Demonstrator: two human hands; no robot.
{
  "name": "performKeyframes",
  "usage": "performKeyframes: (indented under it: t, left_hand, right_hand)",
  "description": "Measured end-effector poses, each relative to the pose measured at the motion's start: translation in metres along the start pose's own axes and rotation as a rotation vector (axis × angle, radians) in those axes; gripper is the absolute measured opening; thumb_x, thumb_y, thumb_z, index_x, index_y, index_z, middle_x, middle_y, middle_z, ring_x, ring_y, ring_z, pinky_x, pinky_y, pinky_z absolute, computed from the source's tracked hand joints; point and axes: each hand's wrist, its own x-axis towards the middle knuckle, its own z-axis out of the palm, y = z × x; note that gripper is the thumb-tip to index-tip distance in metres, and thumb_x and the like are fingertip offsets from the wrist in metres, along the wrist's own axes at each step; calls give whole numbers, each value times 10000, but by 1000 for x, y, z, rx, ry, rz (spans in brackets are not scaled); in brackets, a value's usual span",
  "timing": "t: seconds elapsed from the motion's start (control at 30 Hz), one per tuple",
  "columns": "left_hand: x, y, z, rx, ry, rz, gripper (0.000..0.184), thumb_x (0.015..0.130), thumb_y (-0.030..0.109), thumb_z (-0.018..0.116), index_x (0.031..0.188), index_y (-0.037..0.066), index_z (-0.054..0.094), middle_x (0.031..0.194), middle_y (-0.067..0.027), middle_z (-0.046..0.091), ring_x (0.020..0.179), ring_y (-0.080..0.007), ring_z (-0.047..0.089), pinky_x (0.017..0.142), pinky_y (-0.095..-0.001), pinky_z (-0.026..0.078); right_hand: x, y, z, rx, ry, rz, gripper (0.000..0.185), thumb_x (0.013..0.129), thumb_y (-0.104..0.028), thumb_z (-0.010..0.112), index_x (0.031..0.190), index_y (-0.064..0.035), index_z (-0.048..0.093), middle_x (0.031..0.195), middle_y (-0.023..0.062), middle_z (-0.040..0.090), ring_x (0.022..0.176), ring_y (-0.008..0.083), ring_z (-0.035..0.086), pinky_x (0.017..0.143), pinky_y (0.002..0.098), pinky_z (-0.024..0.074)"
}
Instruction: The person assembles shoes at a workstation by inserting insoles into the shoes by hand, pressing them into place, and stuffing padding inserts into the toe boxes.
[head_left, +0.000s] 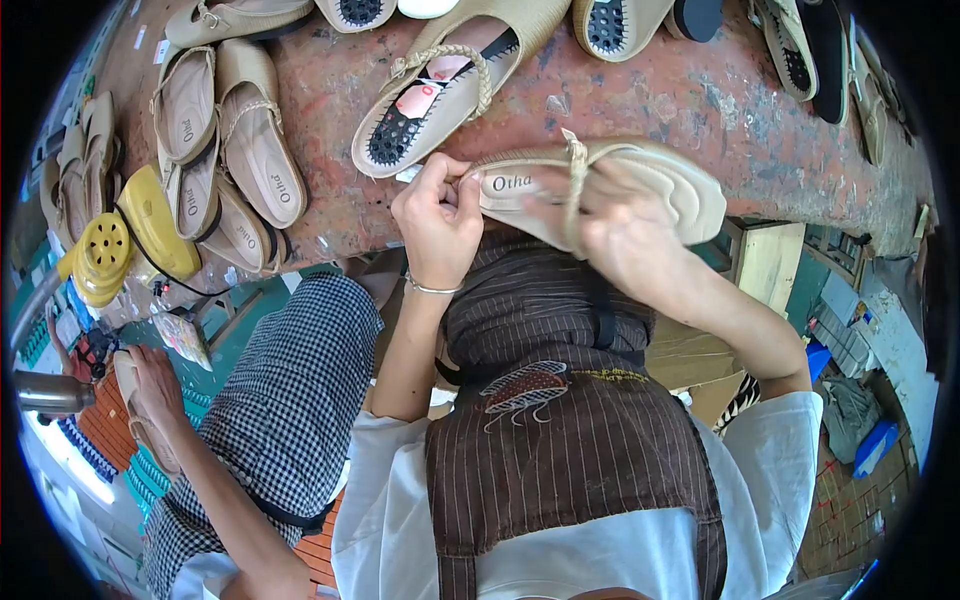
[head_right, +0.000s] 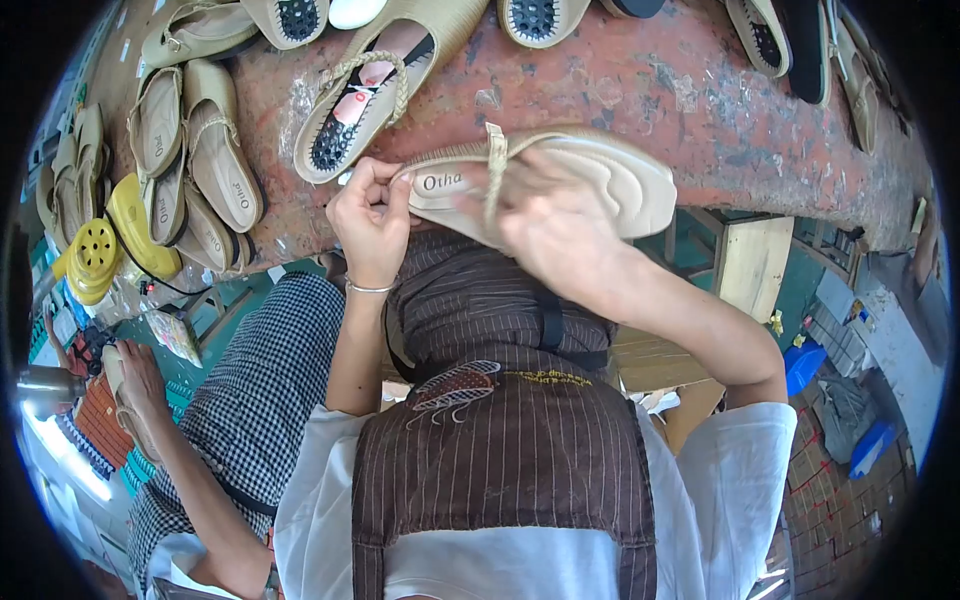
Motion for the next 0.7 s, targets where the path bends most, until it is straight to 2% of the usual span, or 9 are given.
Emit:
performKeyframes:
  t: [0.03,0.17,0.33,0.4,0.43,0.47,0.53,0.6,0.7]
  left_hand:
    - [0,-1,2,15,16,14,72,840,-45,655,816,-21,591,605,-41,545,452,-52,433,437,-250,334]
    - [2,5,3,-15,5,-4,66,847,-35,653,818,-12,599,617,-47,565,452,-54,463,433,-251,336]
    - [-17,16,13,54,54,-63,79,859,-11,639,927,0,599,613,-95,599,484,-187,560,481,-340,427]
    - [-38,35,19,231,-22,-17,143,858,6,619,989,11,562,617,-146,616,548,-317,635,543,-441,487]
    - [-45,44,22,266,-94,-28,138,859,25,618,979,16,552,622,-160,624,568,-339,648,553,-460,496]
    - [-49,51,25,302,-165,-37,135,860,44,618,969,21,542,627,-173,633,588,-360,660,564,-480,506]
    - [-49,60,28,455,-339,2,192,886,183,638,955,37,535,613,-174,636,596,-413,652,572,-505,518]
    - [-36,68,33,629,-393,26,301,888,278,674,986,33,531,706,-212,660,655,-441,658,591,-515,520]
    - [-8,82,46,610,-250,174,484,814,378,763,1035,18,527,843,-251,676,745,-448,672,627,-508,533]
  right_hand:
    - [-10,3,0,-30,67,48,354,776,-77,597,1102,-71,733,1210,125,678,1147,223,634,1117,378,395]
    - [-18,-5,2,-108,8,153,442,734,-50,609,1158,-93,724,1231,109,675,1252,255,572,1184,463,298]
    - [-35,9,-10,-8,143,108,364,730,8,624,1082,-9,716,1200,93,678,1257,263,567,1175,500,288]
    - [-49,9,-9,66,534,370,350,774,44,626,1108,-19,711,1179,92,688,1236,260,591,1153,512,307]
    - [-55,8,-8,76,674,504,329,826,60,604,1127,-23,710,1143,124,700,1173,291,624,1085,468,388]
    - [-58,7,-4,242,782,635,442,814,39,621,1251,-18,645,1187,167,661,1099,331,632,1008,433,446]
    - [-57,-5,-8,489,683,840,675,780,-50,699,1415,17,481,1228,221,600,1029,356,622,937,415,480]
    - [-61,-6,14,691,528,847,915,725,-132,762,1491,73,305,1233,244,549,1072,358,583,979,431,446]
    - [-47,-16,11,351,396,773,1151,640,-174,849,1517,101,156,1226,250,513,1150,387,497,1003,454,397]
